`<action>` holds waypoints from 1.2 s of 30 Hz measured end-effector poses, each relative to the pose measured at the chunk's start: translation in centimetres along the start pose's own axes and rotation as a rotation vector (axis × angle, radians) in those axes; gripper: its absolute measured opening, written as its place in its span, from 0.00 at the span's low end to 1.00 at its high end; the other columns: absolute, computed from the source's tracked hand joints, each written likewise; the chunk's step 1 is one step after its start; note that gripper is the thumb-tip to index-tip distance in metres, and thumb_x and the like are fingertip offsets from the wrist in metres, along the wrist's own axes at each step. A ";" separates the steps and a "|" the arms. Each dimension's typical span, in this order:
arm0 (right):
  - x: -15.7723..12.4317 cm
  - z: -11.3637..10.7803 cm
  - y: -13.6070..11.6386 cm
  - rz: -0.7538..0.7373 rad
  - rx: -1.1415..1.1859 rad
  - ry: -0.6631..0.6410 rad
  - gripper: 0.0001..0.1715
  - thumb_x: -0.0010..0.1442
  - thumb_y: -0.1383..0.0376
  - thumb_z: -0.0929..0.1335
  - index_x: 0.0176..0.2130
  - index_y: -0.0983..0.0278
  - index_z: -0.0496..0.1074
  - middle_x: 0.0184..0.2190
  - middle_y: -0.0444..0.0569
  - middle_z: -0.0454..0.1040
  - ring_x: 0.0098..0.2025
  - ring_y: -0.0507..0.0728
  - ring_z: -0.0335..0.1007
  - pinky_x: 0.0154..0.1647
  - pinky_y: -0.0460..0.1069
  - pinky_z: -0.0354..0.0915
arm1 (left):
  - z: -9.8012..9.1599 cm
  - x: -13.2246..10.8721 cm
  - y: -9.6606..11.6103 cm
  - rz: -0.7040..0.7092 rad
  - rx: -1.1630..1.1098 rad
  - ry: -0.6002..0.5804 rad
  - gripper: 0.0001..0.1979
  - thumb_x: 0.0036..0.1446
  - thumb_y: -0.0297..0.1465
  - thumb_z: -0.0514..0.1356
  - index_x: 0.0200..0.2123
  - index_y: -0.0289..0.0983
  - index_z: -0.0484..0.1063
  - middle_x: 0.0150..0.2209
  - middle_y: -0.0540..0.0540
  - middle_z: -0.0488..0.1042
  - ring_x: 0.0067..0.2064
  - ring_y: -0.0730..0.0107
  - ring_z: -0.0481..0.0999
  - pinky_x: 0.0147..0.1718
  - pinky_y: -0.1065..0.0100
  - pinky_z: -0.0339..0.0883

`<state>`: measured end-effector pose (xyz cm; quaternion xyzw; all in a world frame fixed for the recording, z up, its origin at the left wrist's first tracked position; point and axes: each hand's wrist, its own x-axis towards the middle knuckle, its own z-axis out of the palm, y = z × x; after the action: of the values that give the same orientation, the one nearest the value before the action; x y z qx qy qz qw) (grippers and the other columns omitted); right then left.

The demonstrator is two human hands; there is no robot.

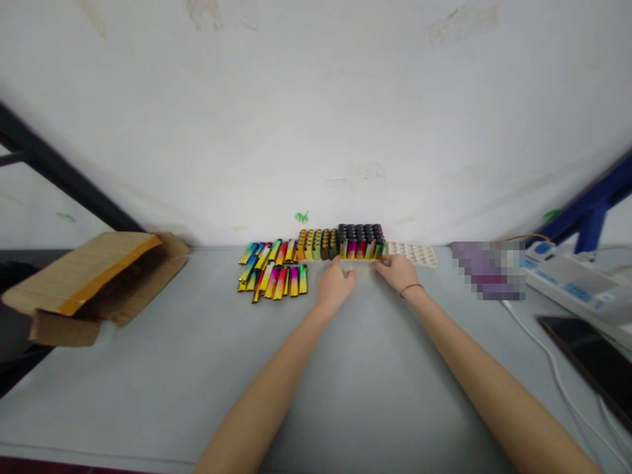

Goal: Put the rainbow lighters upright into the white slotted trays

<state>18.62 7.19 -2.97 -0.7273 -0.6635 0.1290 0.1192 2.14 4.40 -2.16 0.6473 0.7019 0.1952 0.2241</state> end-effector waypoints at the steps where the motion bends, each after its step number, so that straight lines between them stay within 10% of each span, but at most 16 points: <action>1: 0.0 0.0 0.0 -0.001 0.001 0.003 0.19 0.64 0.60 0.65 0.49 0.64 0.79 0.37 0.55 0.82 0.42 0.61 0.77 0.37 0.47 0.64 | -0.1 0.0 0.1 -0.001 0.011 -0.007 0.29 0.61 0.35 0.54 0.64 0.29 0.60 0.49 0.35 0.79 0.52 0.55 0.78 0.50 0.63 0.67; 36: -0.3 -0.5 0.6 -0.002 -0.029 0.038 0.17 0.65 0.61 0.64 0.40 0.64 0.81 0.36 0.54 0.82 0.40 0.60 0.77 0.34 0.47 0.62 | -0.6 0.5 0.2 0.032 -0.130 -0.152 0.24 0.58 0.34 0.58 0.57 0.32 0.69 0.52 0.37 0.78 0.52 0.56 0.78 0.50 0.65 0.69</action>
<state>19.31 6.87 -2.75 -0.7304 -0.6638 0.1055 0.1215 1.94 4.94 -1.58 0.6553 0.6585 0.1943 0.3151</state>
